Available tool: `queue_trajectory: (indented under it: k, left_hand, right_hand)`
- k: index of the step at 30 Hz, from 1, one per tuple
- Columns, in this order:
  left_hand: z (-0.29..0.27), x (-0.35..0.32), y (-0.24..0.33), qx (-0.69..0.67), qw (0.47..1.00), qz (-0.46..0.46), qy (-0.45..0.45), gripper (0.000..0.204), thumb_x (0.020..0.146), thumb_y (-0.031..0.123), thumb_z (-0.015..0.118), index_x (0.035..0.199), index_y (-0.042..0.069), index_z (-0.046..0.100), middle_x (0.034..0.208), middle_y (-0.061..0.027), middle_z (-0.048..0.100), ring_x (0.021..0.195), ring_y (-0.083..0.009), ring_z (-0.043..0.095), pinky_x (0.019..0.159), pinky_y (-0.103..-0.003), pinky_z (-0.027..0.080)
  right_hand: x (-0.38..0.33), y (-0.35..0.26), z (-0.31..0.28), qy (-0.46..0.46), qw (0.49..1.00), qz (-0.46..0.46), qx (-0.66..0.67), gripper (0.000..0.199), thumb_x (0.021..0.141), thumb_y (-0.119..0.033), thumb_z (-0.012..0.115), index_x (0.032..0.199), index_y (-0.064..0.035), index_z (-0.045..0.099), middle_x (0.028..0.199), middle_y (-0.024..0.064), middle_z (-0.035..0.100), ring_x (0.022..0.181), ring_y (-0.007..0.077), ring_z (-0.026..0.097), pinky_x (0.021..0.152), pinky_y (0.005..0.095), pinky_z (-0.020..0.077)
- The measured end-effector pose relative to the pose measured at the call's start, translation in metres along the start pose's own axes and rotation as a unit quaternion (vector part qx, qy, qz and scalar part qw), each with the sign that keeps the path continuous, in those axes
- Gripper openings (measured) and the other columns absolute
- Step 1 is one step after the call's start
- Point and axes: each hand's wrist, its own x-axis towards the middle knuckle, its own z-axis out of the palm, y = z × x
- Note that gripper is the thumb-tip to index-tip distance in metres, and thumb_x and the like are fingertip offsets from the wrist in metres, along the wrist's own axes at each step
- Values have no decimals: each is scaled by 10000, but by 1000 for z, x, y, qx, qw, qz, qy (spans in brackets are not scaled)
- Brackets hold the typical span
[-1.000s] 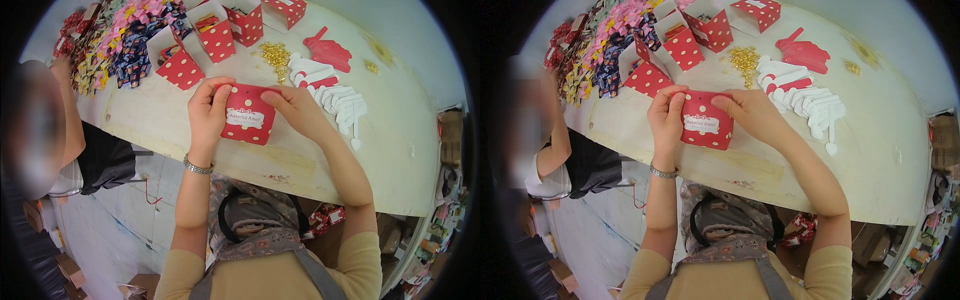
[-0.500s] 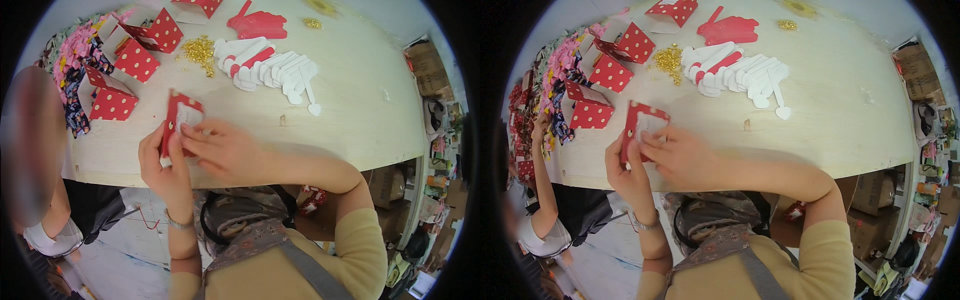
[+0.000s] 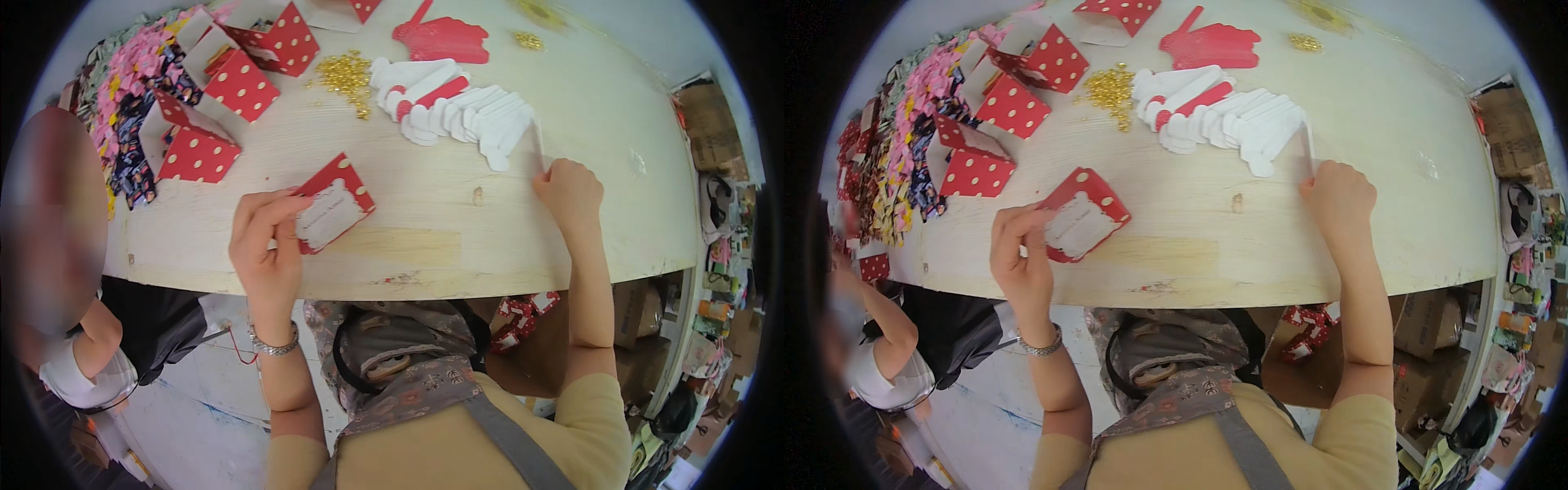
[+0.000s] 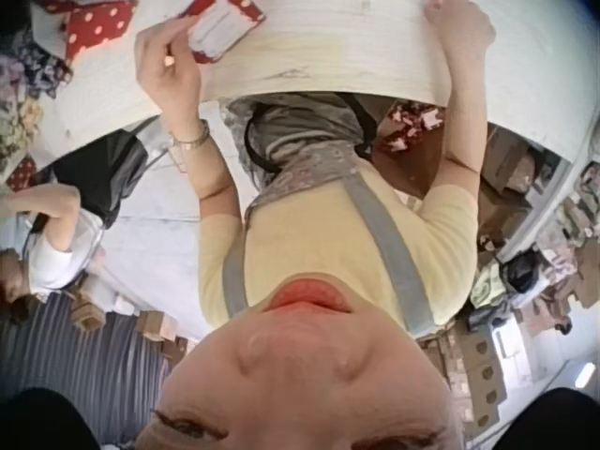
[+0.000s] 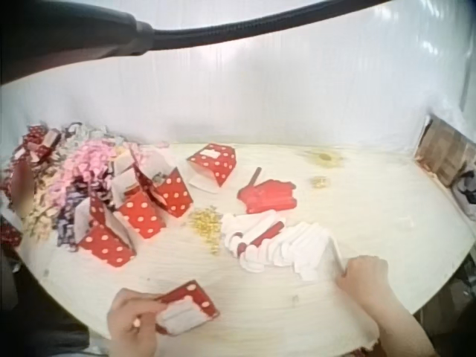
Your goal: The person assembles small red polka-dotted gift boxes by hand. They fold the box flaps, insert a red stick into the top, and place a small white decorative piece inside. The process is repeated for multiple boxes on a cluttered table.
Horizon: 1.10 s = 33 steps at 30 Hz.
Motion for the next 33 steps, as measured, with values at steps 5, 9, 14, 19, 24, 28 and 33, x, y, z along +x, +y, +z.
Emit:
queue_trajectory:
  k: [5,9,14,19,24,28,33]
  left_hand:
    - [1,-2,1,-34,998,-43,-1,222,798,-105,535,908,29,673,945,-84,620,738,-112,565,546,-207,425]
    - [4,3,-1,-49,998,8,28,174,742,-91,637,867,23,675,899,-77,619,673,-125,568,502,-218,435]
    - [-1,1,-9,-27,997,-52,60,128,742,-4,734,844,28,664,861,-69,615,682,-120,565,517,-221,430]
    - [-3,16,-13,-21,996,-61,68,79,784,11,710,834,28,651,865,-72,620,673,-115,557,511,-213,410]
    - [0,15,-19,-37,995,-50,78,78,795,22,703,835,23,636,855,-64,612,677,-141,538,553,-228,414]
    - [-5,10,-26,5,998,-29,61,82,797,18,698,836,12,627,841,-80,602,682,-171,527,584,-255,420]
    - [4,5,-23,-12,997,-11,76,82,794,1,689,854,0,634,846,-94,605,691,-180,544,580,-265,430]
  right_hand:
    - [-27,-51,-30,111,843,-289,441,78,798,-74,652,837,-12,681,787,97,665,687,264,637,571,331,487]
    - [-40,-141,-45,121,734,-488,456,112,783,-131,693,860,-50,681,801,72,657,690,214,623,568,310,476]
    - [-17,-171,-58,-74,703,-513,487,131,807,-159,687,869,-44,686,762,48,661,590,136,604,490,254,441]
    - [71,-225,-14,93,773,-423,463,122,820,-182,653,873,-88,709,795,94,666,643,199,628,557,307,486]
    - [73,-251,15,123,864,-447,194,117,821,-159,635,882,-76,691,859,115,656,805,280,632,682,386,504]
    - [53,-226,-3,132,819,-433,352,88,802,-130,651,875,-87,679,852,98,649,752,260,635,639,352,511]
    - [-25,-167,-40,177,634,-552,512,127,729,-62,710,848,-73,666,808,54,627,681,222,611,577,318,504]
